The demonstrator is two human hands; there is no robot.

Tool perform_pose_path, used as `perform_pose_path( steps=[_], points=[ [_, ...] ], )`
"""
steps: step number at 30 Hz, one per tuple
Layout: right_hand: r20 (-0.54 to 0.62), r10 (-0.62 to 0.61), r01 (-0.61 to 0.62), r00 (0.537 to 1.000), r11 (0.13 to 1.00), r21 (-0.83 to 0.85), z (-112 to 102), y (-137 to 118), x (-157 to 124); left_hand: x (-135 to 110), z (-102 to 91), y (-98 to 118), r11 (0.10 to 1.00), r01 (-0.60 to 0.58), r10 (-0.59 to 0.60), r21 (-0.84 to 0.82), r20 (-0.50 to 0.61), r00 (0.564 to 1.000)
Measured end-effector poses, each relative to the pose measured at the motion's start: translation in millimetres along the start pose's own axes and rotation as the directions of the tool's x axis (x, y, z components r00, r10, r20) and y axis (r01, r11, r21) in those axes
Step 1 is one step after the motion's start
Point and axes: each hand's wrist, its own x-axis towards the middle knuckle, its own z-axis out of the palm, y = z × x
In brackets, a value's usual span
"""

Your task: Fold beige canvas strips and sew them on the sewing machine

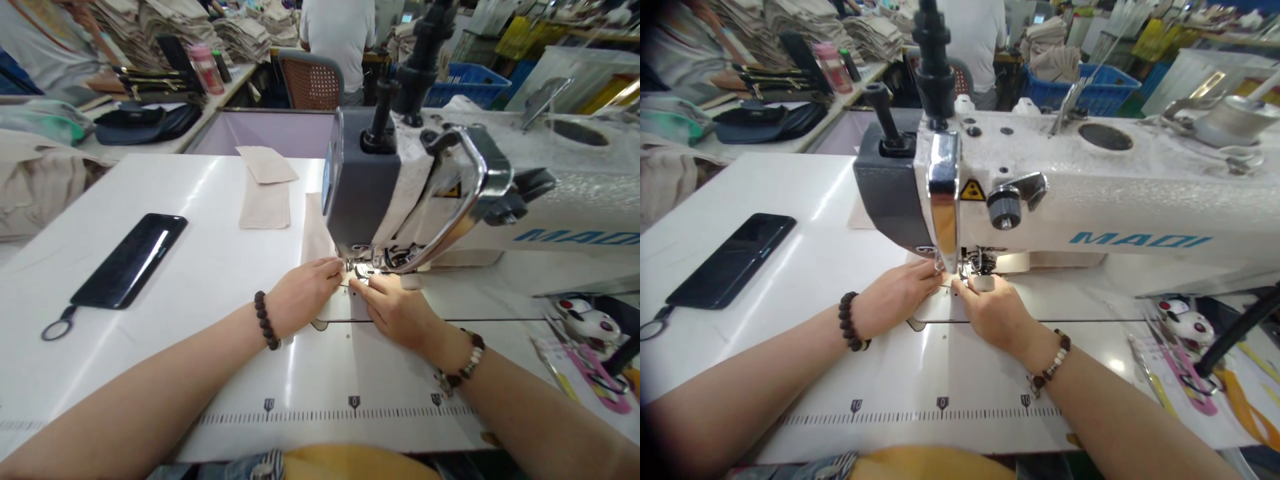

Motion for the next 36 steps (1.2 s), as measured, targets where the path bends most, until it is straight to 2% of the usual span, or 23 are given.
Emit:
perform_pose_path(
  steps=[3,6,11,17,20,25,28,36],
  points=[
    [0.006,0.019,-0.019,1.0,0.999,-0.033,2.6,0.8,1.8,4.1,-1.8,-0.5,0.998,0.03,-0.033,0.064,0.032,0.999],
    [-0.001,0.032,-0.032,0.999,0.998,-0.055,3.2,0.8,2.6,5.8,-0.1,-2.1,0.992,0.05,-0.05,0.116,-0.005,0.999],
    [0.016,0.058,-0.057,0.998,0.996,-0.065,1.4,-0.7,2.4,5.9,4.2,-4.6,0.991,0.029,-0.022,0.128,-0.053,0.998],
    [0.011,0.104,-0.103,0.995,0.994,-0.044,0.3,-3.7,1.2,7.2,3.9,-3.2,0.989,0.083,-0.078,0.121,-0.05,0.996],
    [0.009,0.119,-0.119,0.993,0.992,-0.049,-0.3,-3.8,1.2,6.2,1.5,2.3,0.978,0.116,-0.115,0.172,-0.017,0.993],
    [-0.012,0.053,-0.053,0.999,0.999,-0.003,-2.1,-1.1,-0.8,-1.2,-8.7,20.3,0.949,0.201,-0.233,0.243,0.11,0.966],
    [-0.015,0.049,-0.049,0.999,0.998,0.026,-1.9,0.6,-2.3,-5.6,-14.4,30.4,0.957,0.171,-0.215,0.232,0.177,0.961],
    [-0.012,0.074,-0.074,0.997,0.997,0.019,-1.2,4.2,-3.9,-8.2,-16.5,39.8,0.981,0.107,-0.142,0.159,0.226,0.964]
  ],
)
